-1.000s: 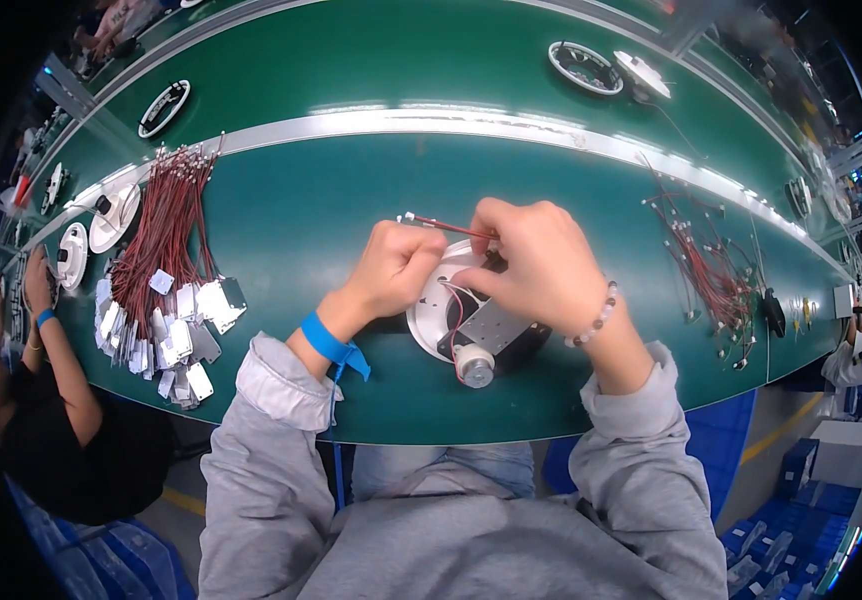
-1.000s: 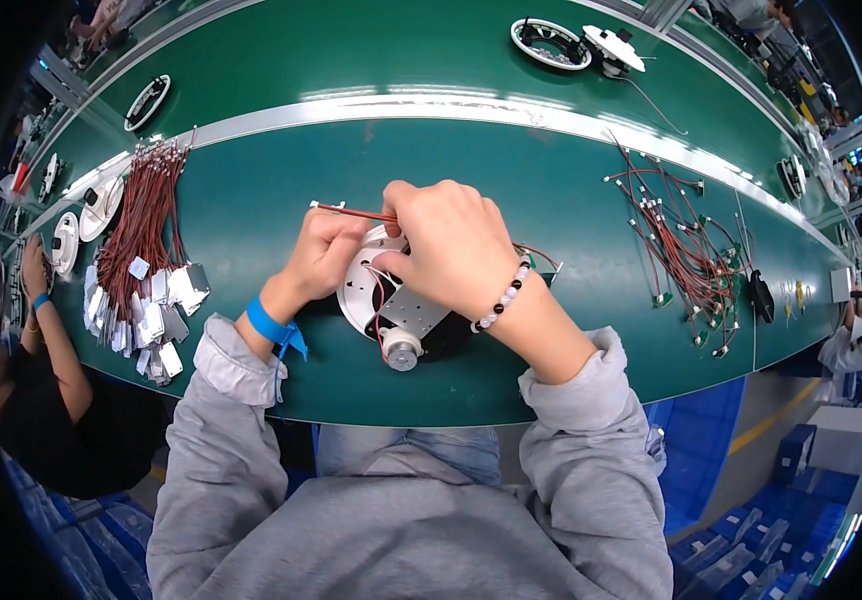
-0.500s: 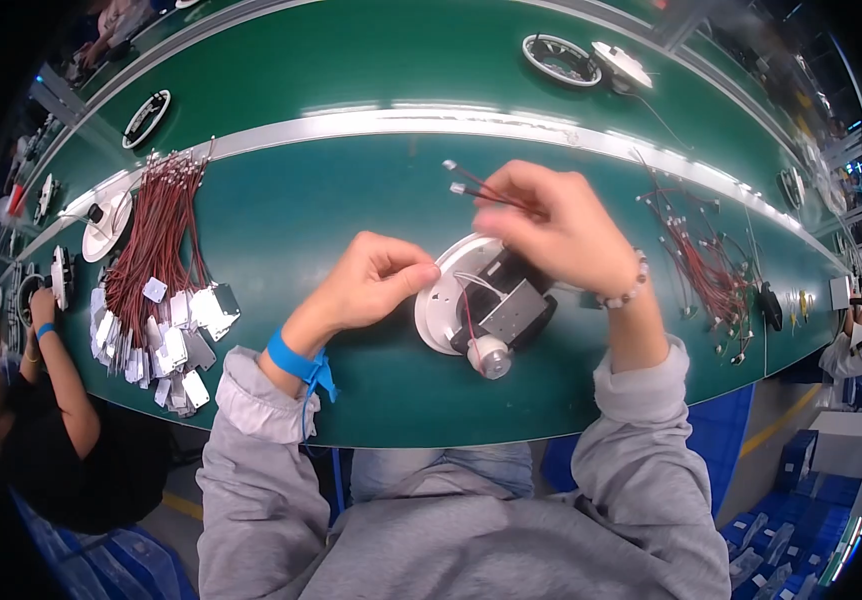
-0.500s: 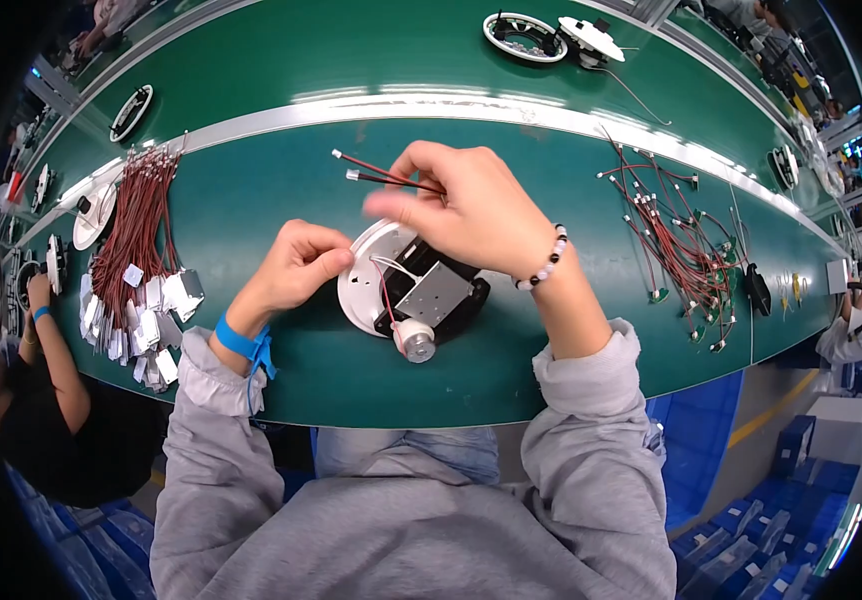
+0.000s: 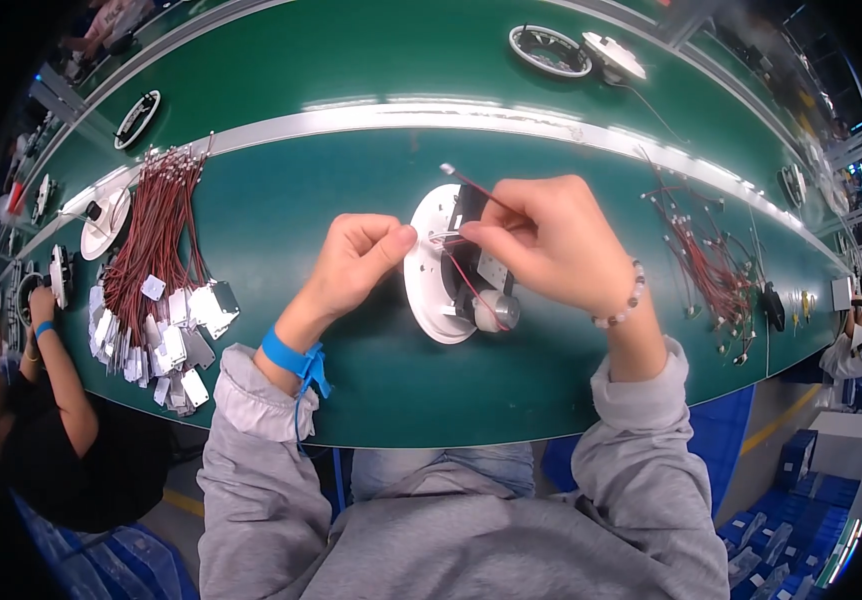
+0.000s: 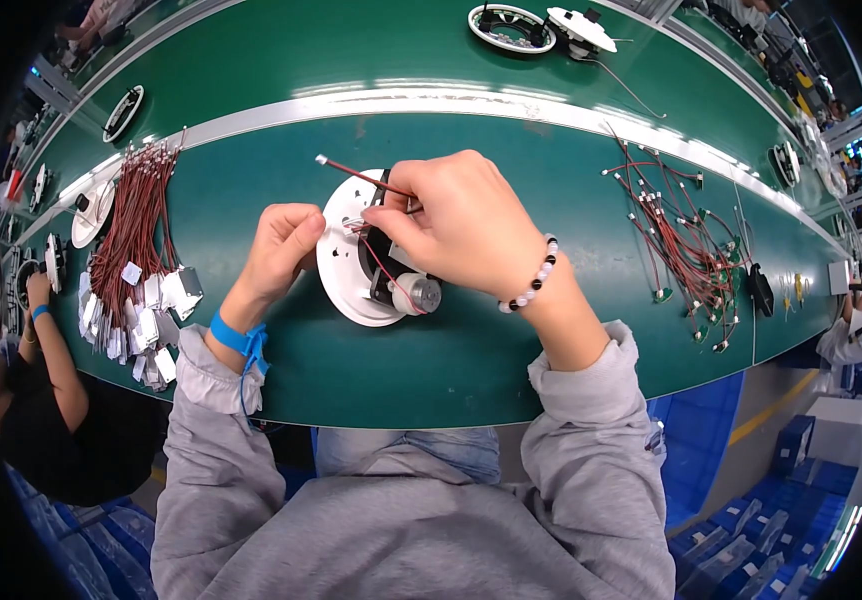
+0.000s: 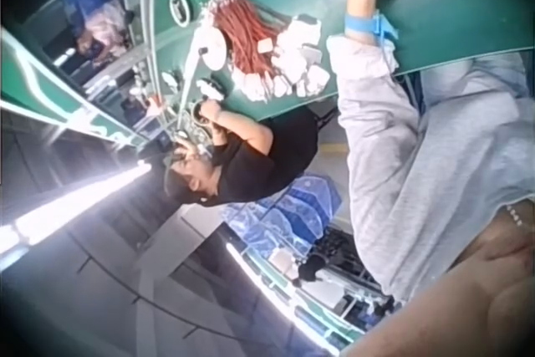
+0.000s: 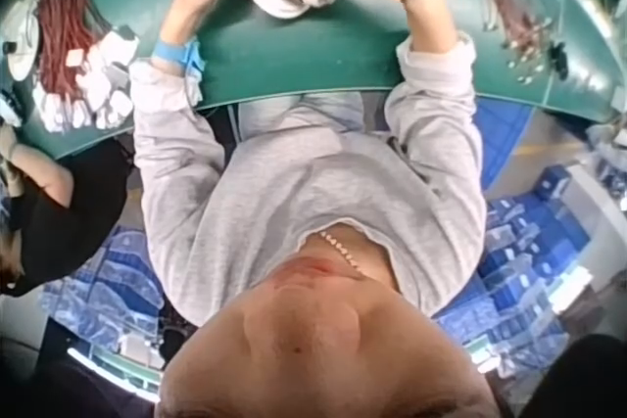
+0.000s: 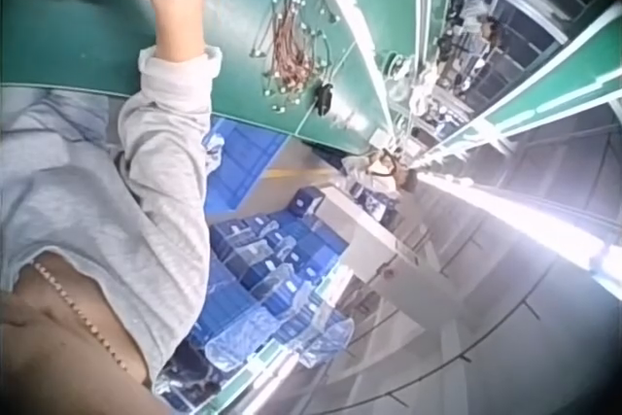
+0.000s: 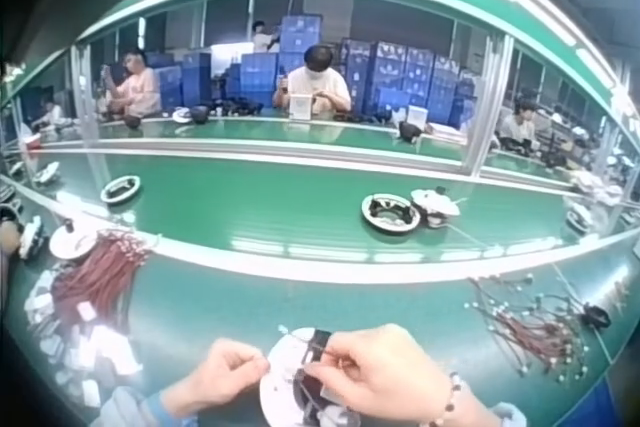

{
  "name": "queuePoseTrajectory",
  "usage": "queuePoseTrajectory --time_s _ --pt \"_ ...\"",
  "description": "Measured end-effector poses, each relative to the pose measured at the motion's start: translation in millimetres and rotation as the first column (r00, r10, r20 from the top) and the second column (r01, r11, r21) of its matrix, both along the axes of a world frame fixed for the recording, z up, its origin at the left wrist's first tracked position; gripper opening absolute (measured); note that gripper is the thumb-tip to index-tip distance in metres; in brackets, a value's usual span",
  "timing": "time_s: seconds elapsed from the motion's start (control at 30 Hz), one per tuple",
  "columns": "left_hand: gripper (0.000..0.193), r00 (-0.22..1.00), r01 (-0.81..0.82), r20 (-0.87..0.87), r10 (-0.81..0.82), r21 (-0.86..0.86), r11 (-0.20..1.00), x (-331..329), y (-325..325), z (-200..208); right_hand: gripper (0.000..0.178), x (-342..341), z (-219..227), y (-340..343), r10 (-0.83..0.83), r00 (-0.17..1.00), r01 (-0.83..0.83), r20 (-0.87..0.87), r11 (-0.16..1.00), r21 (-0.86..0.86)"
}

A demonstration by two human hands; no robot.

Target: Assembling electronic components, likely smoke detectors or sensors, on a production line.

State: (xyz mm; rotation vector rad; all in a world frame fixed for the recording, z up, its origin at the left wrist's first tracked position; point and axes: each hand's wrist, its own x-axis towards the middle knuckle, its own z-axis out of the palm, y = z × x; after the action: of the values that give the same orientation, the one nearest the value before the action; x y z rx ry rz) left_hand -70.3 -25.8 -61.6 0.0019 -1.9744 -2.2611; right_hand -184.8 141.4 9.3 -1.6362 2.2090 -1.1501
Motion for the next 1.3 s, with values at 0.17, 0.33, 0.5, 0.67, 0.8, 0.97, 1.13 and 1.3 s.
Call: queuePoseTrajectory --time_s 0.17,0.33,0.5,0.67,0.8,0.97,1.13,1.3 --pt "0.032 1.0 -0.007 -0.016 0.006 -0.057 0.998 2 0 2 0.018 3 -6 -3 -0.072 0.992 0.065 -0.106 0.996 -0.064" --pt "0.03 0.999 0.035 -0.021 -0.036 -0.038 0.999 1 1 6 0.017 5 -4 -1 -0.121 0.962 0.104 -0.244 0.991 -0.081" --pt "0.029 0.999 0.051 0.003 -0.051 -0.02 0.999 1 -1 3 0.016 12 -4 -3 -0.147 0.945 0.122 -0.291 0.987 -0.103" --pt "0.025 1.0 0.014 -0.016 -0.015 -0.03 0.999 1 -3 -1 0.015 17 -9 -4 -0.141 0.935 0.117 -0.324 0.989 -0.093" --pt "0.023 0.993 0.098 0.061 -0.105 0.101 0.99 1 -2 5 0.014 14 -12 -7 -0.134 0.953 0.122 -0.27 0.991 -0.062" --pt "0.03 0.989 0.124 0.07 -0.133 0.122 0.985 -1 0 7 0.014 9 -11 -8 -0.166 0.966 0.158 -0.199 0.986 -0.055" --pt "0.031 0.987 0.157 0.028 -0.161 0.11 0.981 0 -2 2 0.013 17 -18 -14 -0.147 0.975 0.136 -0.164 0.988 -0.072" --pt "0.033 0.99 0.133 0.024 -0.137 0.118 0.984 -1 -3 -4 0.008 26 -27 -18 -0.149 0.97 0.121 -0.194 0.982 -0.146"
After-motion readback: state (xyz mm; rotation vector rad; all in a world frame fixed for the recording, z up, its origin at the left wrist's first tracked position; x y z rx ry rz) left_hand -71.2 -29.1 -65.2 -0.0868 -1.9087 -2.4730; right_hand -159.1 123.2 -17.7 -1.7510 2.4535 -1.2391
